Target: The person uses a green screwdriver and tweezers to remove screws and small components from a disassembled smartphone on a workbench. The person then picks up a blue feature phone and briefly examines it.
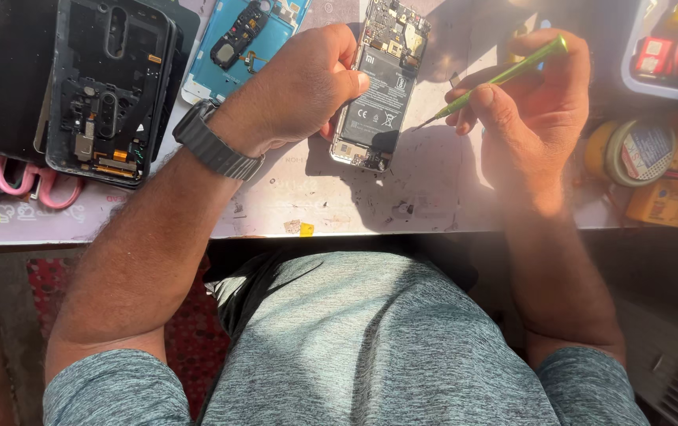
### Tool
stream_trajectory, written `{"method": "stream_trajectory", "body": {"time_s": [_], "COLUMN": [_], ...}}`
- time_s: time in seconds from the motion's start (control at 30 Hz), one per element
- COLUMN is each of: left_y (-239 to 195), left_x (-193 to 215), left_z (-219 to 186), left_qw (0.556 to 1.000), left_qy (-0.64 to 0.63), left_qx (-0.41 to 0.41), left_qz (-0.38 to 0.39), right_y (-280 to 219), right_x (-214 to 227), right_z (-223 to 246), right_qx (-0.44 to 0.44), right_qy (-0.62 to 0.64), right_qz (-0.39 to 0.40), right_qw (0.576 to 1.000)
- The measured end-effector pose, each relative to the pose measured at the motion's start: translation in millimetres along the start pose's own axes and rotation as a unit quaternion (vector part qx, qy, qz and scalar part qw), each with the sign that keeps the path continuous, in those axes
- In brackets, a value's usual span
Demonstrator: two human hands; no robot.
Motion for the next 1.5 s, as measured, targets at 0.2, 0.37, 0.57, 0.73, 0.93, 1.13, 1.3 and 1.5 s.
{"method": "stream_trajectory", "body": {"time_s": [0.2,0.37,0.57,0.73,0.93,1.13,1.3,1.5], "left_y": [-4.2,-7.1,-6.4,-5.2,-9.8,-16.5,-17.7,-22.7], "left_x": [2.6,4.4,5.9,6.1,7.4,11.4,10.2,7.7], "left_z": [-1.4,-6.7,-8.6,-8.6,-18.2,-24.8,-29.0,-33.7], "left_qw": [0.999,0.999,0.996,0.993,0.99,0.985,0.977,0.965], "left_qy": [-0.049,0.012,0.052,0.086,0.123,0.165,0.201,0.246], "left_qx": [-0.003,-0.033,-0.057,-0.065,-0.045,-0.015,-0.026,-0.048], "left_qz": [-0.007,-0.034,-0.042,-0.047,-0.043,-0.039,-0.061,-0.072], "right_y": [-13.3,-22.3,-31.3,-41.6,-38.8,-35.1,-33.6,-32.7], "right_x": [0.9,4.1,11.2,10.7,5.0,2.6,2.0,4.5], "right_z": [-0.7,0.8,0.6,7.2,13.8,17.7,15.5,14.2], "right_qx": [0.106,0.203,0.268,0.272,0.291,0.331,0.323,0.314], "right_qy": [-0.087,-0.168,-0.247,-0.281,-0.293,-0.29,-0.3,-0.307], "right_qz": [0.06,0.1,0.045,0.017,0.019,-0.003,-0.013,-0.019], "right_qw": [0.989,0.959,0.93,0.92,0.911,0.898,0.898,0.898]}}
Point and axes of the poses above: each hand's wrist, its own y-axis towards the middle knuckle, its own x-axis out of the back of the hand, z = x × y, the point moved 9 cm from there along y, towards the middle knuckle, and after that the axes turned 3 degrees about -y, right-handed, at the moved point
